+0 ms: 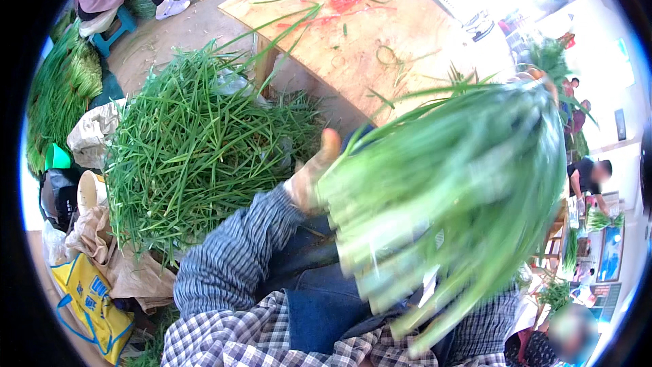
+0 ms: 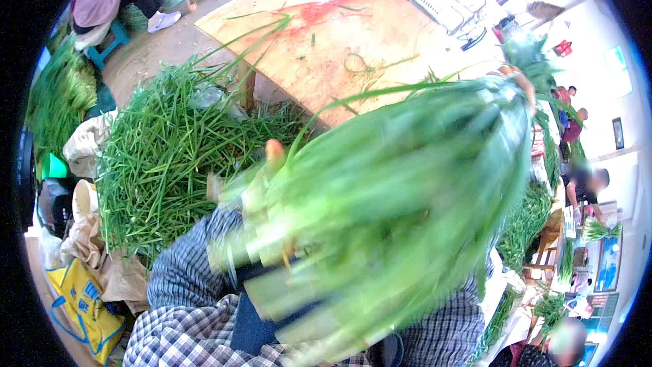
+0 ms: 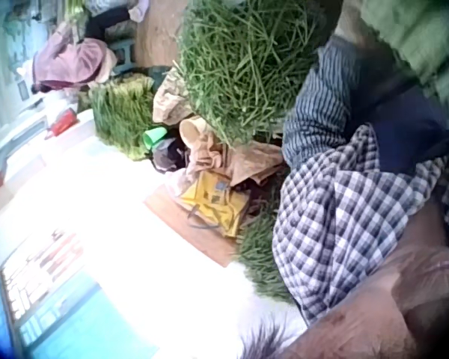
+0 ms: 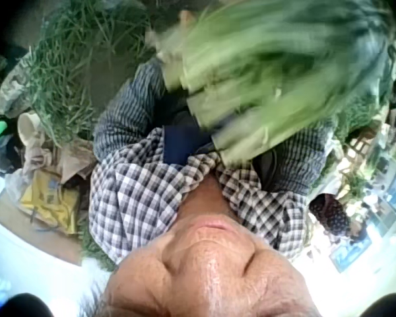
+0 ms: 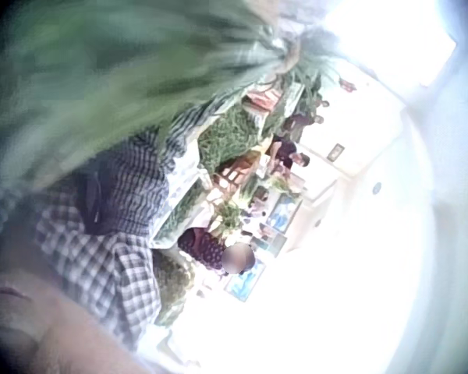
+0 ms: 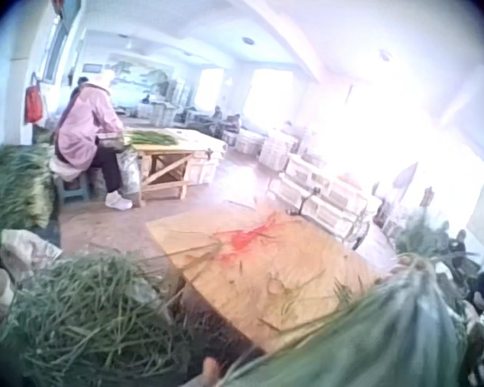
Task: The person gathers green plants into bunches, aligns the stems by shaking and tapping them on a wooden board, and secures each bundle with a red tie.
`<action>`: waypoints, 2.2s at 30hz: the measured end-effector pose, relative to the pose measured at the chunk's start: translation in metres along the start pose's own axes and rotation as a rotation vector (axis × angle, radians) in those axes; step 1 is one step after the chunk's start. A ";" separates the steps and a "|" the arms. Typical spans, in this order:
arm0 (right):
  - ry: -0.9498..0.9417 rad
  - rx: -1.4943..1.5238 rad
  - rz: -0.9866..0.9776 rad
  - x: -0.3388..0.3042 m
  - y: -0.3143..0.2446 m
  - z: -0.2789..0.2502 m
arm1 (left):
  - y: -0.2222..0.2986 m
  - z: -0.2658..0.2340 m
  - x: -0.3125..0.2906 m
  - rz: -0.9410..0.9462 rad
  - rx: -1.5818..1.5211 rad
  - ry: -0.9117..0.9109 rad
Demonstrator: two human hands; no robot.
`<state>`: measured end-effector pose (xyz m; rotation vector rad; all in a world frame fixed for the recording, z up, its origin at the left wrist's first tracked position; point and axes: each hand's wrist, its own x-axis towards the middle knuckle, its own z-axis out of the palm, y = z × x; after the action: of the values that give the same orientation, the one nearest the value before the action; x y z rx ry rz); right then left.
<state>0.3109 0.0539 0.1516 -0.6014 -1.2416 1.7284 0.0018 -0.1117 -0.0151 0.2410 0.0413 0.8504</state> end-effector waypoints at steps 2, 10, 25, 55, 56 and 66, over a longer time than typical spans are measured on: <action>0.496 -0.313 -0.282 -0.011 0.013 -0.013 | -0.016 -0.005 -0.002 -0.001 -0.045 0.034; 1.380 -0.285 -0.311 0.018 0.063 0.020 | -0.020 -0.012 -0.016 -0.077 0.177 0.270; 1.401 -0.282 -0.343 0.026 0.078 -0.017 | 0.074 -0.021 -0.144 -0.214 2.505 1.110; 1.167 -0.326 -0.131 0.018 0.022 -0.021 | 0.106 -0.010 -0.102 -0.103 3.000 0.676; 1.170 -0.359 -0.137 0.018 0.019 -0.031 | 0.098 0.010 -0.085 0.097 2.868 0.516; 1.090 -0.377 -0.197 0.021 0.017 0.049 | 0.061 0.058 0.048 0.255 2.197 0.633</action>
<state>0.2555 0.0467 0.1565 -1.3500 -0.7586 0.7399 -0.0039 -0.0479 0.0575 2.0302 1.6092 0.7503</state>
